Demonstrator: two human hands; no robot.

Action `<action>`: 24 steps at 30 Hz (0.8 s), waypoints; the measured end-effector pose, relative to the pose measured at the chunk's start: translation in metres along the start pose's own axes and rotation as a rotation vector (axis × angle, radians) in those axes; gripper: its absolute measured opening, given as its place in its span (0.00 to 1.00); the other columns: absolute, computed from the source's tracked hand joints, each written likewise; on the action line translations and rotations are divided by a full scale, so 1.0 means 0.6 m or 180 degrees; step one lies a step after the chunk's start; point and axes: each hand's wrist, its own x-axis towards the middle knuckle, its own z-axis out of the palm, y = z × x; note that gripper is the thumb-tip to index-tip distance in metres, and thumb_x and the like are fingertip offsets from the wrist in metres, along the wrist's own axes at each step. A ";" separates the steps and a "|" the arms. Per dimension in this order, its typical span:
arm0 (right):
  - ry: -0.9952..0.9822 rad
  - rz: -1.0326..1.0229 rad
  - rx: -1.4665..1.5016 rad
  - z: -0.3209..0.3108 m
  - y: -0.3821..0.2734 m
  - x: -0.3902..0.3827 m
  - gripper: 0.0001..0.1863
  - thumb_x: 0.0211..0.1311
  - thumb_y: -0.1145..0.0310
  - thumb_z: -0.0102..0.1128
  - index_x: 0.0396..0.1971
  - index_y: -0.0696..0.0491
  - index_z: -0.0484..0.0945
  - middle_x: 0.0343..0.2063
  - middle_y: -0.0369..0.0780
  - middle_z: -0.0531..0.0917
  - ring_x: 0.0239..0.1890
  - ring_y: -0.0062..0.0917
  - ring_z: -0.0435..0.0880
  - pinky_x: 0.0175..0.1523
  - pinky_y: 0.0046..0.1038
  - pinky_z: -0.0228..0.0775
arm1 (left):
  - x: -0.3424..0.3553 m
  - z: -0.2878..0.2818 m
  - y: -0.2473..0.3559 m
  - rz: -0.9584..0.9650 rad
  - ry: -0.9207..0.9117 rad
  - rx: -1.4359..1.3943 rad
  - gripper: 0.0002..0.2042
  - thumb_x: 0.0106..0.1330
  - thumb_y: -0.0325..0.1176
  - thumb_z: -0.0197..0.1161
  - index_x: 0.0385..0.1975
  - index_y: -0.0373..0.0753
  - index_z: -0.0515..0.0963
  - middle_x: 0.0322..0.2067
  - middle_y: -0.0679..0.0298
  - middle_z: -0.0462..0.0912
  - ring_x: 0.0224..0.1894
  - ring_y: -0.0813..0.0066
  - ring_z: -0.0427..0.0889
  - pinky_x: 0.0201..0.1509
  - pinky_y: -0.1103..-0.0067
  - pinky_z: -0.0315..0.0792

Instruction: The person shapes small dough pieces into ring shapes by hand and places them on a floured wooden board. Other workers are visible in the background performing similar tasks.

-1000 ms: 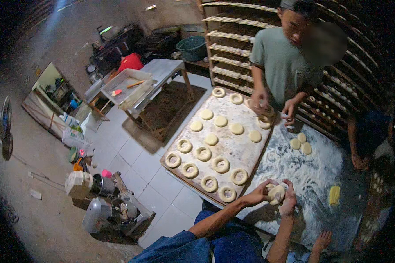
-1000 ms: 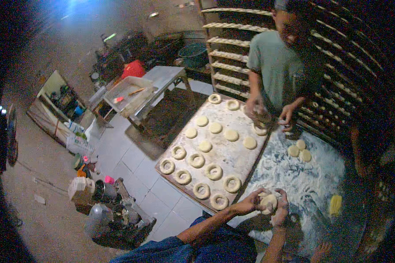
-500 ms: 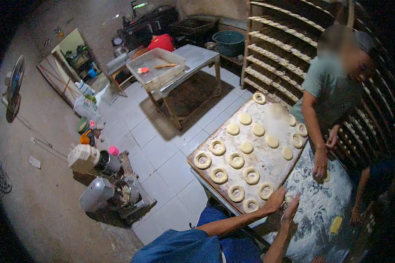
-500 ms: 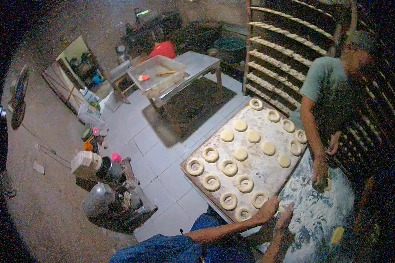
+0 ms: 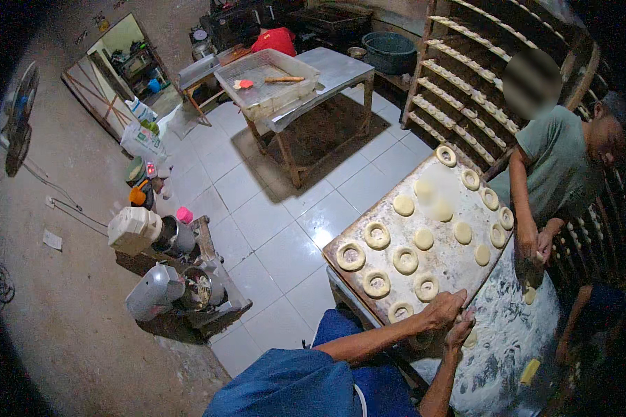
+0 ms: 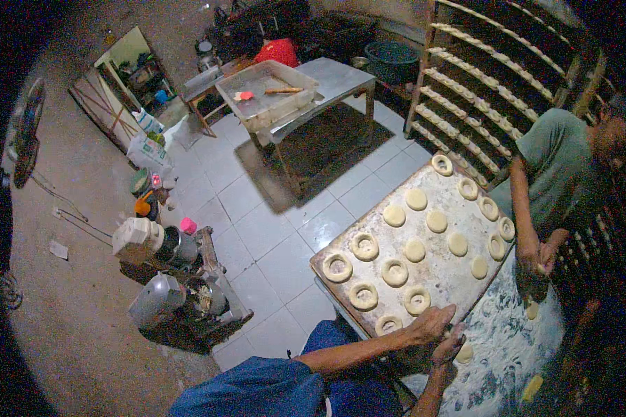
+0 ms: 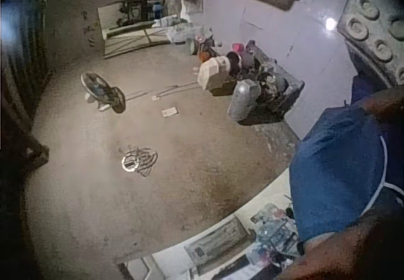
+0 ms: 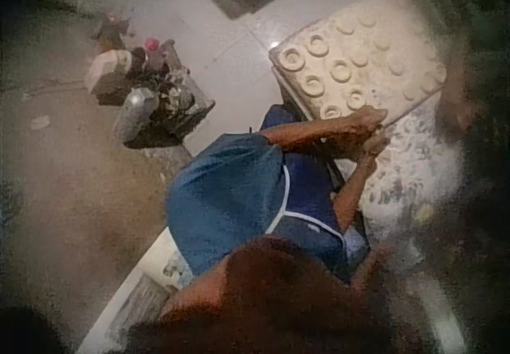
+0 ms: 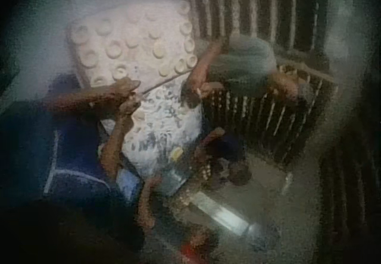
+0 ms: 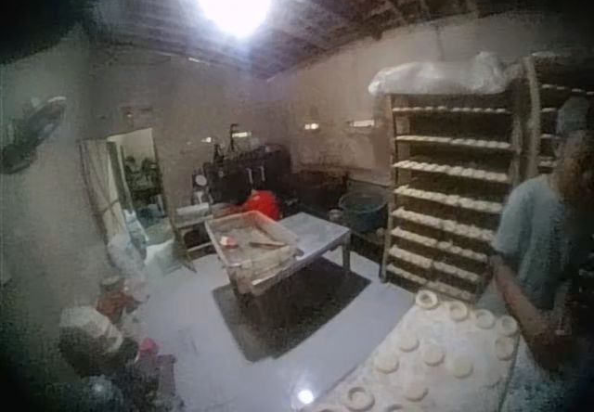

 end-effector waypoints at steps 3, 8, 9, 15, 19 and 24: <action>0.0450 -0.0247 -0.0301 0.082 -0.067 -0.066 0.33 0.64 0.43 0.38 0.50 0.61 0.65 0.38 0.43 0.73 0.38 0.32 0.72 0.45 0.31 0.67 | -0.006 0.004 -0.040 -0.0378 0.0544 -0.2152 0.12 0.60 0.40 0.49 0.24 0.37 0.62 0.17 0.56 0.64 0.23 0.66 0.68 0.29 0.71 0.63; -0.0322 -0.0323 -0.0178 0.108 -0.036 -0.072 0.33 0.64 0.42 0.38 0.52 0.60 0.62 0.42 0.46 0.72 0.40 0.32 0.73 0.44 0.31 0.69 | -0.012 -0.042 -0.056 0.0144 0.0262 -0.0669 0.17 0.67 0.45 0.43 0.27 0.36 0.68 0.18 0.61 0.68 0.24 0.72 0.69 0.30 0.70 0.65; -0.0396 -0.0170 -0.0189 0.110 -0.046 -0.071 0.32 0.65 0.43 0.37 0.51 0.60 0.63 0.43 0.45 0.73 0.40 0.31 0.74 0.44 0.30 0.69 | -0.011 -0.049 -0.053 0.0336 0.0193 0.0015 0.18 0.68 0.46 0.43 0.29 0.36 0.69 0.18 0.61 0.70 0.25 0.72 0.70 0.30 0.70 0.65; -0.0995 0.0322 -0.1168 -0.005 0.104 -0.018 0.21 0.64 0.57 0.40 0.46 0.58 0.69 0.43 0.43 0.75 0.42 0.29 0.75 0.48 0.31 0.69 | -0.016 -0.052 -0.073 -0.0032 0.0127 -0.1036 0.14 0.65 0.41 0.47 0.31 0.34 0.70 0.24 0.58 0.72 0.29 0.66 0.72 0.36 0.70 0.66; 0.0187 -0.0911 -0.1083 0.128 -0.005 -0.084 0.18 0.61 0.55 0.48 0.31 0.58 0.71 0.31 0.47 0.76 0.34 0.34 0.74 0.39 0.36 0.65 | -0.005 -0.060 -0.117 0.0212 0.0214 -0.0827 0.14 0.64 0.40 0.47 0.27 0.34 0.70 0.21 0.60 0.70 0.27 0.70 0.70 0.33 0.72 0.67; -0.0022 -0.0624 -0.0424 0.128 -0.083 -0.080 0.21 0.58 0.52 0.53 0.24 0.59 0.74 0.28 0.43 0.79 0.30 0.30 0.76 0.35 0.30 0.66 | 0.020 -0.069 -0.061 0.0484 -0.0159 -0.0800 0.22 0.70 0.47 0.37 0.22 0.35 0.65 0.15 0.63 0.65 0.18 0.70 0.64 0.24 0.74 0.62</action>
